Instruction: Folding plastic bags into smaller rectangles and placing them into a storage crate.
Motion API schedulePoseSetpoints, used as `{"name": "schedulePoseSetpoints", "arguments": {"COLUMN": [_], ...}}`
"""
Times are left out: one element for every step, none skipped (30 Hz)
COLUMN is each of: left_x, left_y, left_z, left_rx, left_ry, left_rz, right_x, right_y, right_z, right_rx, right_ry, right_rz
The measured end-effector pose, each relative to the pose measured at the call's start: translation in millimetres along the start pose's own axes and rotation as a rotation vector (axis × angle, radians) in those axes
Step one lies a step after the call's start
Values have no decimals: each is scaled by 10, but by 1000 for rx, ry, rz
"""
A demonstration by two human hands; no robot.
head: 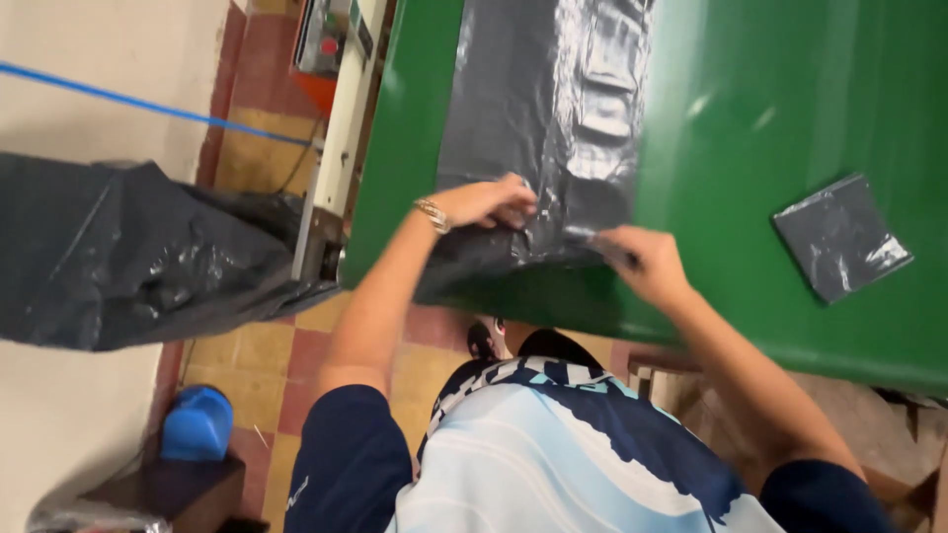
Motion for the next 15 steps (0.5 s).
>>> {"name": "schedulePoseSetpoints", "arguments": {"left_x": [229, 505, 775, 992, 1348, 1682, 1731, 1804, 1876, 2034, 2366, 2690, 2752, 2833, 2894], "left_y": [94, 188, 273, 271, 261, 243, 257, 260, 263, 557, 776, 983, 1084, 1094, 1103], "left_z": [112, 296, 470, 492, 510, 578, 404, 223, 45, 182, 342, 495, 396, 305, 204], "left_rx": [-2, 81, 163, 154, 107, 59, 52, 41, 29, 22, 33, 47, 45, 101, 156], "left_ry": [9, -130, -271, -255, -488, -724, -711, -652, -593, -582, -418, -251, -242, -10, 226], "left_rz": [-3, -22, -41, -50, -175, -295, -298, -324, -350, -352, -552, -745, -746, -863, -972], "right_x": [77, 219, 365, 410, 501, 577, 604, 632, 651, 639, 612, 553, 522, 438, 347], "right_y": [194, 392, 587, 819, 1042, 1240, 1477, 1678, 1874, 2014, 2119, 2212, 2281, 2280, 2265], "right_z": [-154, -383, -609, -803, -1042, -1290, -1394, -1594, -1789, -1968, -2228, -2509, -2725, -2961, -3194], "right_rx": [4, -69, -140, -128, -151, -179, -172, -265, -358, -350, -424, -504, -503, -570, -637], "right_ry": [-2, 38, 79, 76, 99, 125, 124, 180, 239, 238, 246, 256, 259, 210, 162], "right_rz": [-9, -83, -158, -172, -235, -296, -308, -347, -384, -395, -416, -434, -443, -399, -354]}}
Point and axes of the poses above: each hand's wrist, its own y-axis towards the middle knuckle, its own x-axis out of the back of the hand, z = x × y, the point moved 10 cm from there along y, towards the middle knuckle, and after that the axes turned 7 degrees about x, right-handed, at the moved point
